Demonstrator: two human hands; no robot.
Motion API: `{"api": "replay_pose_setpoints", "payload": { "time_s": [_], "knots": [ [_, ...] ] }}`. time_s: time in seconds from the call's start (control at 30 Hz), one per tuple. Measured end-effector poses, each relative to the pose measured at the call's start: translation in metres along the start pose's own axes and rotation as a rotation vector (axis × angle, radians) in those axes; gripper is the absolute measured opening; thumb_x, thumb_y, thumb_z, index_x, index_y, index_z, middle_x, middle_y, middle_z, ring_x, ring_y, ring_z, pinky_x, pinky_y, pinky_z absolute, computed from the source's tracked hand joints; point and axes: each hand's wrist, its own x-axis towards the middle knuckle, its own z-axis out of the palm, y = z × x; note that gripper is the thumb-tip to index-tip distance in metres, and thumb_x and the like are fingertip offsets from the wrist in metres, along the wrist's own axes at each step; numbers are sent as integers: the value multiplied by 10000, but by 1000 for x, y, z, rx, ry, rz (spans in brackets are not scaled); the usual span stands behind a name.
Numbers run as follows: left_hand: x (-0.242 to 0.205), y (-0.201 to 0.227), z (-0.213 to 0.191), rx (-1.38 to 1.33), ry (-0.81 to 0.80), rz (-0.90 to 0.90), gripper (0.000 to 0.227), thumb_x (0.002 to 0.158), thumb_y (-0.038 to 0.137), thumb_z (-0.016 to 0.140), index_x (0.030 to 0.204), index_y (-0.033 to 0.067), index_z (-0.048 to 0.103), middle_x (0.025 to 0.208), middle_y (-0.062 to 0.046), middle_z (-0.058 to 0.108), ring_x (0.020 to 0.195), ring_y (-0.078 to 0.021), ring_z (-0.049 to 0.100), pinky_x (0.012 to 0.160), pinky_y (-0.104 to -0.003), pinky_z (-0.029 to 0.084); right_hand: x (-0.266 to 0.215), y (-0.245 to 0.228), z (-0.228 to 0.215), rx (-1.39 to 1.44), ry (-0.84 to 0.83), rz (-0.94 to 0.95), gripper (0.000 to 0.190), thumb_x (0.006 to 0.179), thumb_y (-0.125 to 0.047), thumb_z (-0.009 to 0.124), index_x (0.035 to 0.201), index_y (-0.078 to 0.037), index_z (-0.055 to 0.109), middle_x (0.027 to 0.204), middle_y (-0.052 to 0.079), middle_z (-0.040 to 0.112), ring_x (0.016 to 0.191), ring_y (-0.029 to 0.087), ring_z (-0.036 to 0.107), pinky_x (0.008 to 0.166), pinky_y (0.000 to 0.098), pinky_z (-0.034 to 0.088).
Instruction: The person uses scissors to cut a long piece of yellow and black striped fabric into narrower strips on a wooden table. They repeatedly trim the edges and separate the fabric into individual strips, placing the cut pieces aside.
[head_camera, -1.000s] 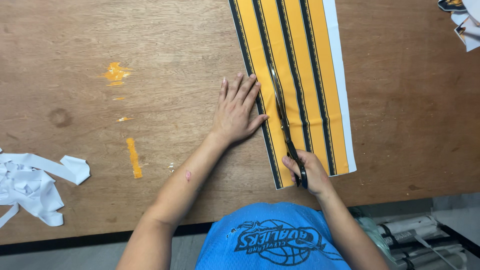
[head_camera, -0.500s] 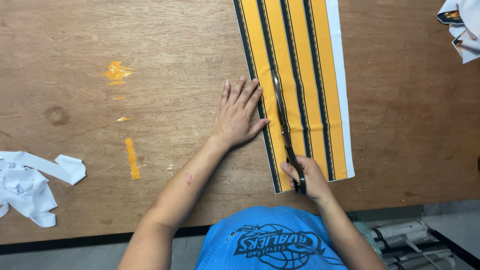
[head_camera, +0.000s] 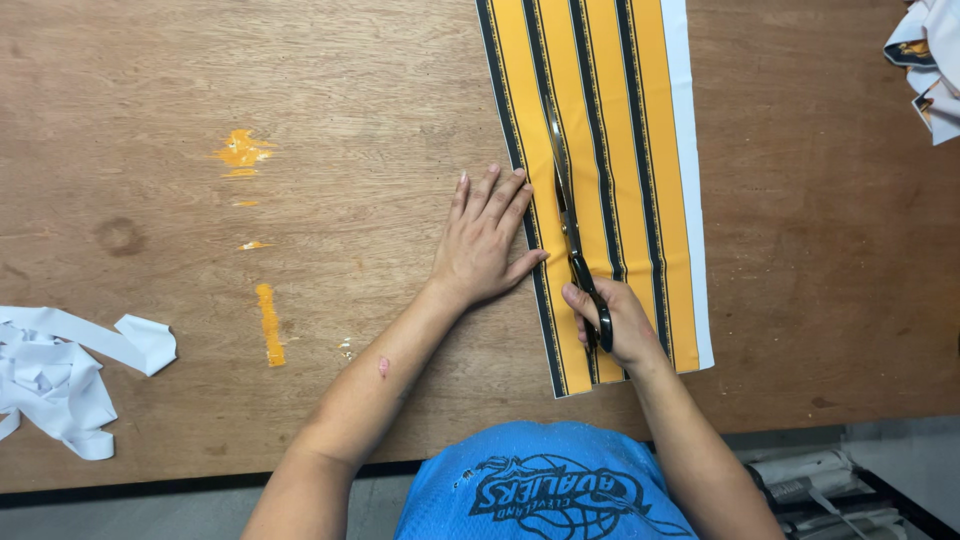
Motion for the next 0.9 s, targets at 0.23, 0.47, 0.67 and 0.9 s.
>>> {"api": "replay_pose_setpoints", "payload": {
  "time_s": [0.23,0.47,0.67,0.9],
  "knots": [
    [0,1,0,-5,23,11,846,905,609,652,1495,29,474,1601,-148,387,1535,-366,255,1258,-600,140,3,-1,5,-178,126,93,431,879,-393,769,699,-41,596,528,1,553,419,96,527,393,265,413],
    [0,-1,0,-9,26,8,843,905,614,648,1493,36,476,1591,-152,391,1528,-363,258,1253,-602,139,8,-14,-3,-64,19,44,432,922,-461,682,739,-84,579,554,4,569,462,97,564,442,251,447],
    [2,0,0,0,17,5,843,911,625,622,1499,40,472,1596,-152,386,1532,-360,252,1258,-592,130,38,-33,-2,23,26,24,435,931,-456,691,732,-90,567,567,13,555,467,110,538,441,256,435],
    [2,-1,2,9,-13,-1,839,914,645,597,1492,49,472,1589,-153,381,1531,-354,242,1254,-591,111,45,-44,0,37,31,14,443,948,-444,685,710,-88,570,553,14,540,442,103,519,422,251,429]
  ]
}}
